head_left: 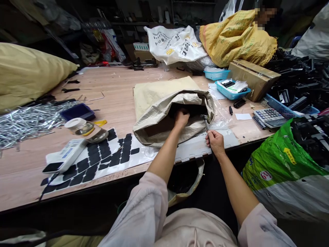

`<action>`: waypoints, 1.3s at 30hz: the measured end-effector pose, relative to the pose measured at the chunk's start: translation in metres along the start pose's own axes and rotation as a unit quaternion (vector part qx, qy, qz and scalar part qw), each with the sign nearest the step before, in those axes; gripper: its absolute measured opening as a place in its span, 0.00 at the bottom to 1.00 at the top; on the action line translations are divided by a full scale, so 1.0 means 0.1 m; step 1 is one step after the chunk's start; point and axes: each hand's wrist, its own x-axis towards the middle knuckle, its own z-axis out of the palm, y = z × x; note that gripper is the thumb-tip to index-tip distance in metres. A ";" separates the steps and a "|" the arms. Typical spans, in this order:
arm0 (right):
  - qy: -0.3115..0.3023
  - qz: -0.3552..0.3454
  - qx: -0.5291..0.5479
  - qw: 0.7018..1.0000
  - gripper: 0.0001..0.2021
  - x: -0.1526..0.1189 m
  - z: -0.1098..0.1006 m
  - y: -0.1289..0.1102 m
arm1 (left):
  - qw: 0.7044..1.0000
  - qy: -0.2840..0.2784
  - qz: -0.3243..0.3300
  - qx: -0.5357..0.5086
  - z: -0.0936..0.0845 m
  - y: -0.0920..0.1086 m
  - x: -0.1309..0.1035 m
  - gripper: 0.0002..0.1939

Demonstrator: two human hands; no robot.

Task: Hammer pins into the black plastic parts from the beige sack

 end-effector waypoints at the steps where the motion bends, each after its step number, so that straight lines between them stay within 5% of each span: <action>1: 0.000 0.001 0.000 1.000 0.16 0.00 0.00 0.00 | 1.000 -0.006 0.019 -0.021 -0.12 -0.03 -0.12 0.11; 6: 0.002 -0.001 -0.005 1.000 0.16 0.00 -0.01 0.00 | 0.983 -0.075 0.142 -0.089 -0.57 -0.35 -0.91 0.21; 11: 0.003 -0.013 -0.011 1.000 0.15 0.01 -0.02 0.03 | 0.971 -0.119 0.204 0.037 -0.63 -0.66 -1.37 0.14; 19: 0.003 -0.024 -0.025 0.999 0.17 0.02 -0.03 0.03 | 0.955 -0.090 0.223 0.177 -0.45 -0.55 -1.37 0.17; 26: 0.018 -0.067 -0.078 0.995 0.21 -0.33 -0.12 0.05 | 0.968 -0.092 0.193 0.132 -0.36 -0.59 -1.31 0.09; 33: 0.007 -0.178 -0.308 0.934 0.16 -0.72 -0.25 0.07 | 0.976 -0.088 0.174 0.096 -0.36 -0.63 -1.28 0.10; 39: 0.018 -0.260 -0.365 0.894 0.15 -0.72 -0.25 0.03 | 0.978 -0.092 0.169 0.081 -0.34 -0.65 -1.24 0.10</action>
